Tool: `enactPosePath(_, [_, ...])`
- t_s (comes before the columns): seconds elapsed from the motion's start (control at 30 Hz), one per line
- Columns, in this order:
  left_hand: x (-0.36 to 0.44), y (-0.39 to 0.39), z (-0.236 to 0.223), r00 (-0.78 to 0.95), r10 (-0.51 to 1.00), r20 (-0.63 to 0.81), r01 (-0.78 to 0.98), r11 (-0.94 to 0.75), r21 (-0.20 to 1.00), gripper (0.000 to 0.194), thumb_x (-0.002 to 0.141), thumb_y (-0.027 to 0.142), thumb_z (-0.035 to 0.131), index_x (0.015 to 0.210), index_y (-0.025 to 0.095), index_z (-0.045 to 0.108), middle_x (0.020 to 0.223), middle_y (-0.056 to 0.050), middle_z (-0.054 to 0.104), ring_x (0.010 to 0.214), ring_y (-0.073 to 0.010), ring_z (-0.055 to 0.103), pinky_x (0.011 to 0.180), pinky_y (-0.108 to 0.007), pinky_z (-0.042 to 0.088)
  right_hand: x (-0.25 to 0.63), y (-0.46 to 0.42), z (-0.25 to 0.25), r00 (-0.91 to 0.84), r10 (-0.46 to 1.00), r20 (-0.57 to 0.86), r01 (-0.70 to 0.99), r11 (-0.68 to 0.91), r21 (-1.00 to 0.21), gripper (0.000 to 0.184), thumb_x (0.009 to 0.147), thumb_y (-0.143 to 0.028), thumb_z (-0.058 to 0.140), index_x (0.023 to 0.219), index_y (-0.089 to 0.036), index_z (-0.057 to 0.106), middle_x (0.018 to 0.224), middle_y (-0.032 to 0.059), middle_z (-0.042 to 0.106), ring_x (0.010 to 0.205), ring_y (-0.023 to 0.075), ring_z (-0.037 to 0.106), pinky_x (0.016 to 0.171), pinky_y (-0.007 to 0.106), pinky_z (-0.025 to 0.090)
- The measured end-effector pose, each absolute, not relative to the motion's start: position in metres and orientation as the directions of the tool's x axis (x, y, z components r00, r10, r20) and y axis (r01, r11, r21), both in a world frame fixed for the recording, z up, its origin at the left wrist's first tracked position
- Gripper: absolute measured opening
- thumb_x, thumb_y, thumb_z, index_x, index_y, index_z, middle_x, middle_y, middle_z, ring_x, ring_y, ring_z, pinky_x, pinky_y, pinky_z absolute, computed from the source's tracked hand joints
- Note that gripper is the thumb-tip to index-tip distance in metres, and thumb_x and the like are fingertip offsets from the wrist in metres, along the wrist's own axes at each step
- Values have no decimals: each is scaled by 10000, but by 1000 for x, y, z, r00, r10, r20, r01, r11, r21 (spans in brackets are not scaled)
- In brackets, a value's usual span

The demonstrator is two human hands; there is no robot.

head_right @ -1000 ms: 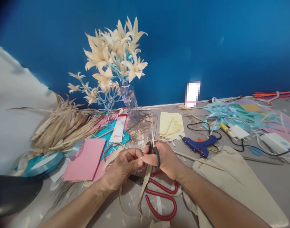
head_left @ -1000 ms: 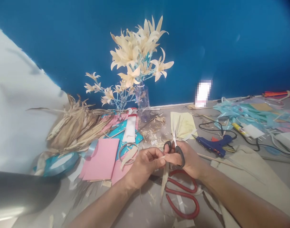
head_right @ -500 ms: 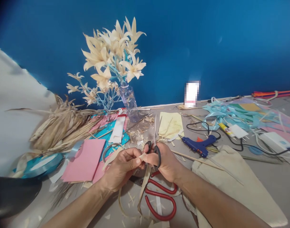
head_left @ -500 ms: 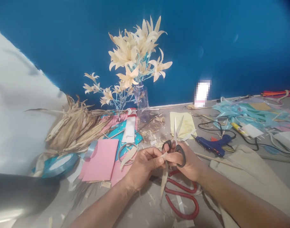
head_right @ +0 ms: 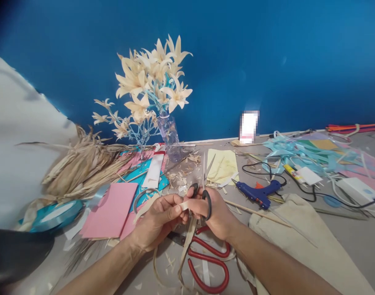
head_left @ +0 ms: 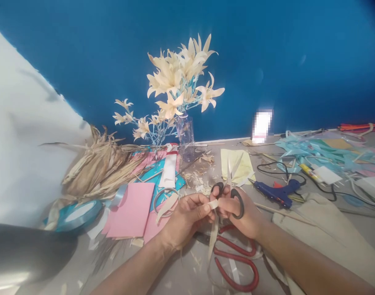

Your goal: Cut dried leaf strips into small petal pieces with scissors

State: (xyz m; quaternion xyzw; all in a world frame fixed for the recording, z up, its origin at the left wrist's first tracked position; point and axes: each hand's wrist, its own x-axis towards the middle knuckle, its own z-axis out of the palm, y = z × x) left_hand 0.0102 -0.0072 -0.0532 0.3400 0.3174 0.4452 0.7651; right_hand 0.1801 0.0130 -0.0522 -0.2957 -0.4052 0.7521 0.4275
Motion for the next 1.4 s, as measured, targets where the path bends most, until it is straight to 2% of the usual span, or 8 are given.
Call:
enactPosePath(0.1, [9, -5, -54, 407, 891, -202, -477, 396, 785, 236, 742, 312, 787, 753, 113, 659, 682, -63, 650, 626, -137, 573, 647, -262, 430, 177, 11, -48, -385, 913, -134, -308, -265, -914, 352, 634, -359, 818, 785, -194, 547, 609, -49, 512, 527, 116, 468, 559, 263, 407])
enactPosePath(0.3, [14, -7, -55, 352, 912, -211, -535, 381, 754, 246, 729, 320, 796, 822, 146, 648, 757, -48, 649, 688, -155, 602, 642, -267, 449, 176, 12, -52, -216, 966, -142, -295, -203, -934, 402, 624, -433, 802, 832, -200, 550, 637, -52, 494, 545, 112, 417, 524, 245, 336])
enactPosePath(0.43, [10, -4, -52, 263, 945, -195, -504, 306, 808, 203, 750, 286, 776, 743, 137, 640, 739, -36, 650, 661, -122, 574, 665, -256, 458, 181, 11, -53, -318, 941, -116, -127, -164, -978, 463, 693, -577, 749, 857, -182, 571, 626, -43, 481, 550, 113, 384, 519, 246, 299])
enactPosePath(0.57, [-3, 4, -45, 198, 967, -158, -550, 244, 799, 171, 745, 247, 752, 710, 142, 622, 744, -43, 663, 697, -146, 598, 649, -259, 467, 186, 8, -52, -574, 816, -60, 2, -71, -997, 602, 812, -744, 522, 874, -151, 606, 714, 33, 591, 573, 126, 420, 524, 256, 312])
enactPosePath(0.73, [-11, 8, -42, 190, 972, -139, -563, 224, 796, 149, 726, 221, 731, 703, 142, 606, 692, -46, 656, 659, -157, 611, 606, -258, 474, 186, 7, -55, -737, 666, -116, 58, -108, -992, 678, 786, -789, 508, 805, -127, 652, 676, 60, 633, 513, 107, 392, 481, 255, 255])
enactPosePath(0.97, [-12, 7, -43, 205, 974, -102, -570, 203, 796, 105, 738, 196, 699, 707, 141, 615, 639, -33, 661, 591, -146, 625, 613, -258, 490, 185, 6, -54, -777, 615, -130, 97, -87, -991, 626, 787, -756, 549, 709, -142, 646, 615, 46, 640, 497, 103, 390, 473, 253, 236])
enactPosePath(1.13, [-15, 8, -43, 219, 972, -85, -575, 199, 794, 95, 743, 194, 694, 721, 139, 619, 664, -39, 674, 608, -156, 637, 616, -267, 497, 181, 4, -48, -765, 618, -181, 107, -156, -982, 644, 716, -789, 589, 621, -152, 585, 543, 34, 604, 469, 96, 384, 477, 251, 253])
enactPosePath(1.4, [-15, 8, -41, 216, 972, -92, -573, 203, 794, 105, 734, 186, 705, 717, 142, 611, 664, -37, 679, 604, -150, 636, 611, -259, 498, 181, 4, -50, -759, 612, -223, 125, -199, -972, 624, 703, -770, 624, 630, -154, 553, 538, 33, 597, 459, 86, 374, 454, 238, 218])
